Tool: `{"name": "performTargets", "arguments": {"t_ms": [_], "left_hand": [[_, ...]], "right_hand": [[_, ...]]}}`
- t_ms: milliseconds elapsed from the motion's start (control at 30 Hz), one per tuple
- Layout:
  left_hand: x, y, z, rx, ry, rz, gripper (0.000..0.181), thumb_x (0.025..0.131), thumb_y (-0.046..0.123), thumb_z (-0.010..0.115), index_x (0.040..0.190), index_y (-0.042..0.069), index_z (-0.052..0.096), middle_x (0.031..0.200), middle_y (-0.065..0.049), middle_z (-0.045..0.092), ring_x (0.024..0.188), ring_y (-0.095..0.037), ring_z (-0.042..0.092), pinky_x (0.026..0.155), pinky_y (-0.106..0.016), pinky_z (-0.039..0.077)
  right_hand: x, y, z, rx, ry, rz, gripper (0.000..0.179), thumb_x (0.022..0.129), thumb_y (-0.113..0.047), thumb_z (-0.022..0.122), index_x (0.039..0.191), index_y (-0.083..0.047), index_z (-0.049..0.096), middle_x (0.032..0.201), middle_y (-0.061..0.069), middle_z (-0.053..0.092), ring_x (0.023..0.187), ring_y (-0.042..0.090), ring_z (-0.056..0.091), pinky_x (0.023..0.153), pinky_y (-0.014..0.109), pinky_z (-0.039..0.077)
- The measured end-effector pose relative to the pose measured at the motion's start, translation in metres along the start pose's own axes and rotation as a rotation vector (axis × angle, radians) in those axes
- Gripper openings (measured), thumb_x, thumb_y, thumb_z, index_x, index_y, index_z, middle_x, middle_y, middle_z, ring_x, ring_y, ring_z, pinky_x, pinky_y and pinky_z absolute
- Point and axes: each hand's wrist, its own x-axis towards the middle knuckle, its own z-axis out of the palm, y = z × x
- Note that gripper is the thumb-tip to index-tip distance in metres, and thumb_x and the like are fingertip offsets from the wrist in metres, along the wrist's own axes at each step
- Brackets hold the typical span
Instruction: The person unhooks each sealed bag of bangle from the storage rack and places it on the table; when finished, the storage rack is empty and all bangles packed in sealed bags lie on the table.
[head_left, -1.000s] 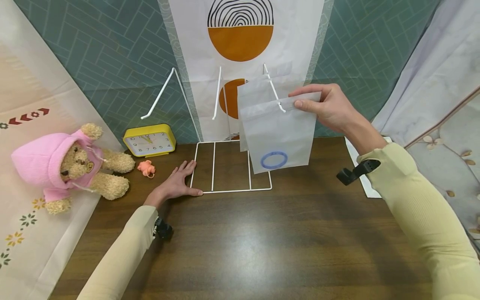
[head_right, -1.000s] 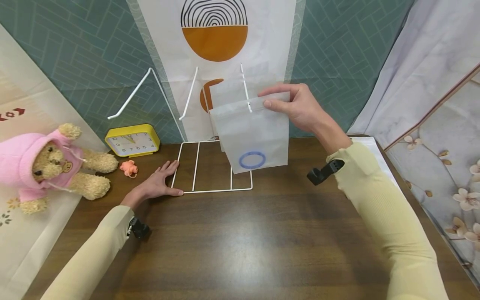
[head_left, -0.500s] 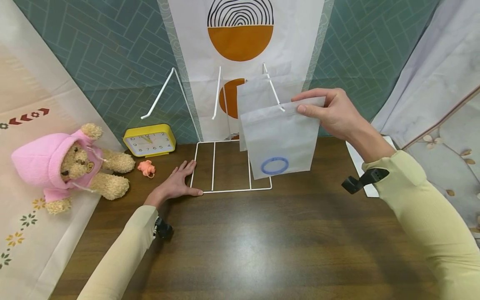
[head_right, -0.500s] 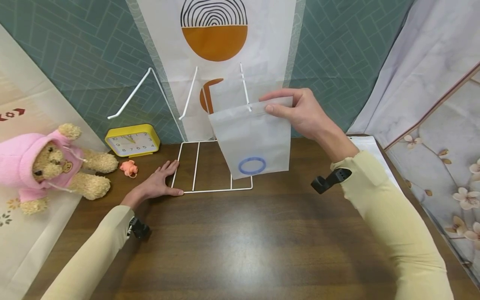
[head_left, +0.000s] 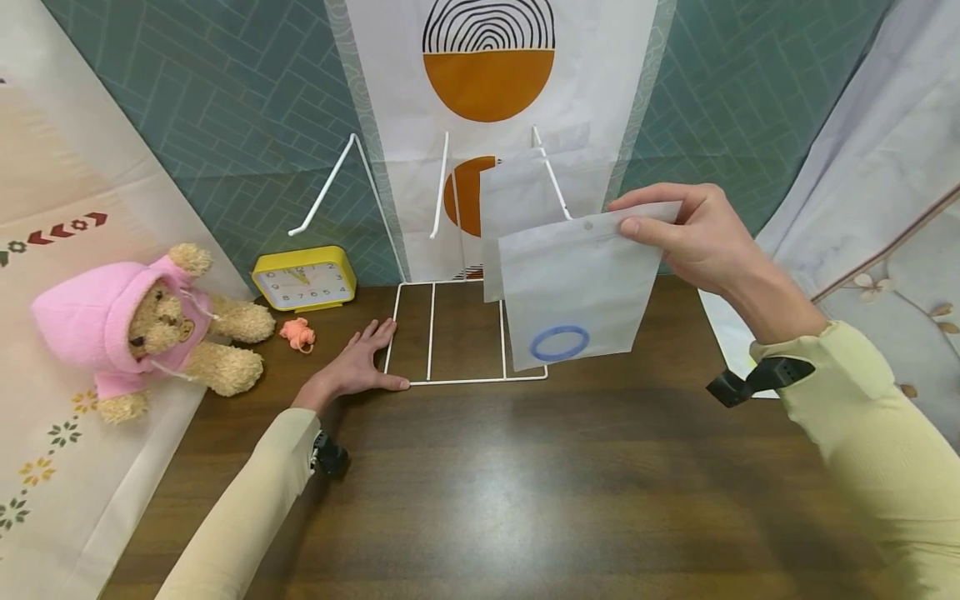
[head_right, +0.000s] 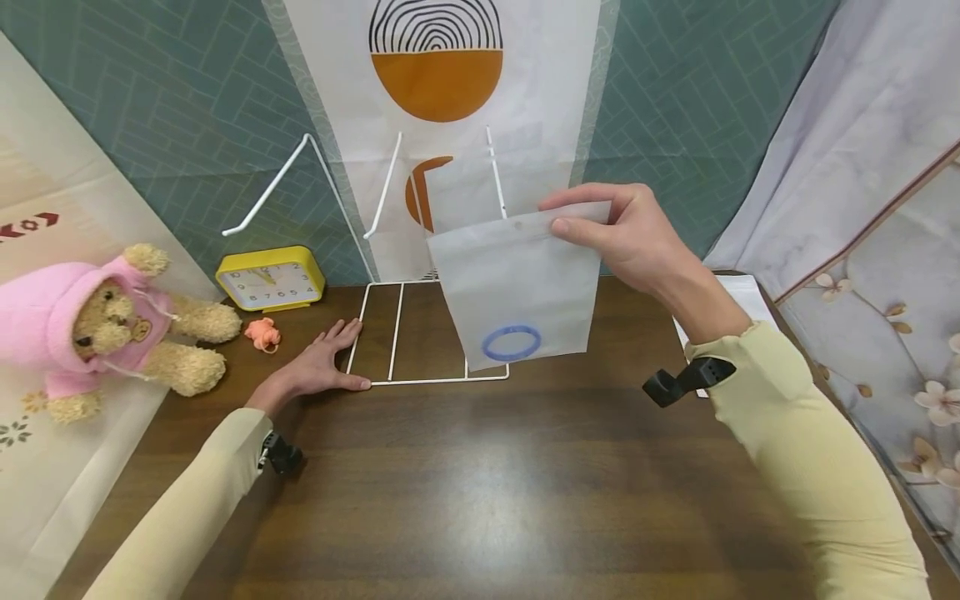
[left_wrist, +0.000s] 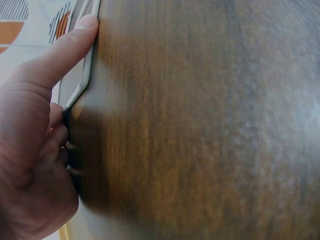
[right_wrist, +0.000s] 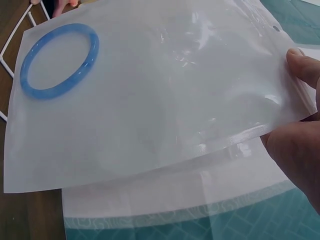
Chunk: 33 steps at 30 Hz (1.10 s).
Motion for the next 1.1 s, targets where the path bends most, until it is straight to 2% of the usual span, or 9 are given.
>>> {"name": "performTargets", "arguments": {"t_ms": [200, 467, 567, 700, 900, 1100], "left_hand": [[0.001, -0.002, 0.001, 0.006, 0.0, 0.001, 0.118, 0.078, 0.047, 0.084, 0.159, -0.001, 0.013, 0.165, -0.019, 0.009, 0.151, -0.038, -0.003, 0.117, -0.056, -0.002], [0.001, -0.002, 0.001, 0.009, -0.001, 0.001, 0.118, 0.077, 0.047, 0.084, 0.159, -0.001, 0.013, 0.165, -0.02, 0.009, 0.15, -0.039, -0.003, 0.117, -0.057, -0.001], [0.001, -0.002, 0.001, 0.004, -0.002, -0.001, 0.118, 0.077, 0.047, 0.084, 0.159, -0.001, 0.013, 0.165, -0.02, 0.009, 0.15, -0.038, -0.003, 0.117, -0.056, -0.002], [0.001, -0.002, 0.0, -0.001, 0.0, 0.0, 0.119, 0.077, 0.048, 0.084, 0.159, -0.001, 0.013, 0.165, -0.02, 0.009, 0.151, -0.038, -0.003, 0.117, -0.056, -0.002], [0.001, -0.002, 0.001, -0.001, 0.004, 0.003, 0.118, 0.077, 0.048, 0.083, 0.159, -0.002, 0.013, 0.165, -0.02, 0.009, 0.15, -0.039, -0.003, 0.117, -0.057, -0.002], [0.002, -0.002, 0.002, 0.0, 0.011, 0.016, 0.118, 0.077, 0.048, 0.083, 0.158, -0.003, 0.015, 0.164, -0.022, 0.01, 0.15, -0.041, -0.002, 0.117, -0.058, -0.001]], "right_hand": [[-0.016, -0.002, -0.014, 0.1, 0.018, -0.033, 0.025, 0.09, 0.017, 0.062, 0.111, 0.01, 0.072, 0.095, 0.016, 0.074, 0.081, 0.022, 0.069, 0.07, 0.027, 0.054], [-0.044, 0.0, -0.042, 0.144, 0.071, -0.092, 0.028, 0.089, 0.025, 0.053, 0.111, 0.017, 0.067, 0.093, 0.02, 0.073, 0.082, 0.024, 0.069, 0.073, 0.03, 0.056], [-0.054, 0.001, -0.056, 0.148, 0.058, -0.117, 0.029, 0.088, 0.027, 0.05, 0.112, 0.019, 0.066, 0.095, 0.021, 0.073, 0.084, 0.024, 0.07, 0.076, 0.03, 0.056], [-0.067, 0.005, -0.076, 0.187, 0.001, -0.137, 0.034, 0.089, 0.03, 0.044, 0.115, 0.02, 0.064, 0.101, 0.022, 0.073, 0.09, 0.027, 0.071, 0.078, 0.03, 0.057], [-0.082, 0.015, -0.097, 0.202, 0.003, -0.104, 0.037, 0.091, 0.03, 0.041, 0.117, 0.018, 0.064, 0.104, 0.021, 0.073, 0.09, 0.026, 0.073, 0.077, 0.03, 0.058], [-0.086, 0.028, -0.11, 0.19, 0.025, -0.065, 0.037, 0.092, 0.028, 0.043, 0.117, 0.015, 0.066, 0.107, 0.018, 0.073, 0.09, 0.024, 0.072, 0.077, 0.029, 0.058]]}}
